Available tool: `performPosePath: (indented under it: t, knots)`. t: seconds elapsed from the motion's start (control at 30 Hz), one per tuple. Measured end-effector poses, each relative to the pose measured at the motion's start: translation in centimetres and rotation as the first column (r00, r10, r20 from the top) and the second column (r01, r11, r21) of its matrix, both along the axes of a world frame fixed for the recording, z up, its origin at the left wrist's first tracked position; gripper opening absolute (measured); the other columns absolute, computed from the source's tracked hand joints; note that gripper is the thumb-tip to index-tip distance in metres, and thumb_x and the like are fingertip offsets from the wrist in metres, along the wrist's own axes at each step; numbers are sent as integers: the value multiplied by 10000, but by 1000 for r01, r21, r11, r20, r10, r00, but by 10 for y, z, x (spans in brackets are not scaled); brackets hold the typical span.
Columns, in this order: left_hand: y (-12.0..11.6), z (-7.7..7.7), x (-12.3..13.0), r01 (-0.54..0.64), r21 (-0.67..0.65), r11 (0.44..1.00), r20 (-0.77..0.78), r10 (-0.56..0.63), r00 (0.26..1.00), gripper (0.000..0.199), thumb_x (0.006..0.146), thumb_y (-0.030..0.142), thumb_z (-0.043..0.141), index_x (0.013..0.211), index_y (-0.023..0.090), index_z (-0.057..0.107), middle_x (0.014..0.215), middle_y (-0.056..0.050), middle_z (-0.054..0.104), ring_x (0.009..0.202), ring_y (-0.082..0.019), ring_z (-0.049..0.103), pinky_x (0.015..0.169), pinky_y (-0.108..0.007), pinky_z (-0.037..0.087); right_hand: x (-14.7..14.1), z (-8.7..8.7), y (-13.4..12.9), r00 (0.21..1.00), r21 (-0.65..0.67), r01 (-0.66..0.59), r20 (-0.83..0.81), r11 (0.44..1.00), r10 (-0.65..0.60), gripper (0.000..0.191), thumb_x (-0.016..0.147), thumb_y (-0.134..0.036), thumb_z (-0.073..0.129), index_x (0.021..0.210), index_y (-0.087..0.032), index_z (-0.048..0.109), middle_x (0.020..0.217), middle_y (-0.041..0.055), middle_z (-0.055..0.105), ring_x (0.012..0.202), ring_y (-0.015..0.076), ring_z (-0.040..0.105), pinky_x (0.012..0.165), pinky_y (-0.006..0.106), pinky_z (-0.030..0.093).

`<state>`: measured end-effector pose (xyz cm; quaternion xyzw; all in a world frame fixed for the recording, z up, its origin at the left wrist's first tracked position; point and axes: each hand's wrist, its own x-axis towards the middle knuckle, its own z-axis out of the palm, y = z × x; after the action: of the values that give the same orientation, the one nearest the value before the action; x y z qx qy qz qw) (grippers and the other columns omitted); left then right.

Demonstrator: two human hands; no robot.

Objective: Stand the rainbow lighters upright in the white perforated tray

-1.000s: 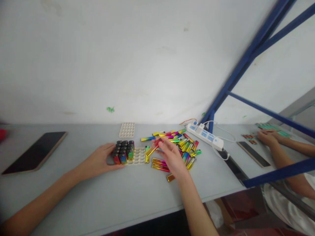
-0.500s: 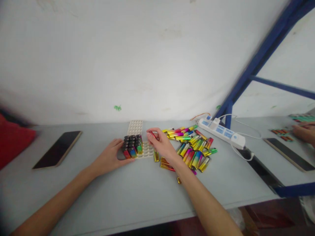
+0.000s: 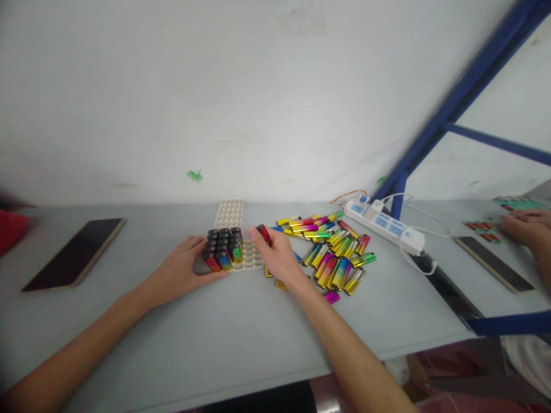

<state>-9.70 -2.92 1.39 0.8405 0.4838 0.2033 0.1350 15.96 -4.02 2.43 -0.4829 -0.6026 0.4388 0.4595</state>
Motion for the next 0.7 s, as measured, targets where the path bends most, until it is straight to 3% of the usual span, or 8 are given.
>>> performPosePath:
  t: [0.2,0.4,0.57,0.7]
  knots:
    - [0,1,1,9,30,1000,-9,-9,1000,500,776,723,753,920,252,669,1009,-97,714,1013,-347,660,972,-505,541,-5,0,-2,987,58,138,78,989,-142,599,969,-701,525,617,-242,368,586,-57,320,577,120,310,557,282,235]
    - [2,0,2,9,41,999,1,-9,1000,506,768,715,760,924,242,669,995,-91,728,975,-334,674,934,-485,555,-6,-5,0,935,155,261,206,953,-289,429,951,-517,481,632,-240,411,581,-54,400,600,136,389,594,289,247]
    - [4,0,2,5,37,999,8,-6,1000,519,757,724,759,927,240,681,1013,-93,737,995,-333,683,937,-472,555,-5,-5,2,923,210,211,280,955,-265,479,1005,-597,453,680,-246,419,599,-55,434,605,144,411,608,291,273]
    - [2,0,2,12,30,999,3,-12,1000,513,758,726,764,899,242,663,991,-89,725,982,-333,675,918,-465,551,-1,4,-7,933,240,63,332,969,-143,399,1088,-537,413,812,-252,460,672,-40,521,659,169,503,659,295,353]
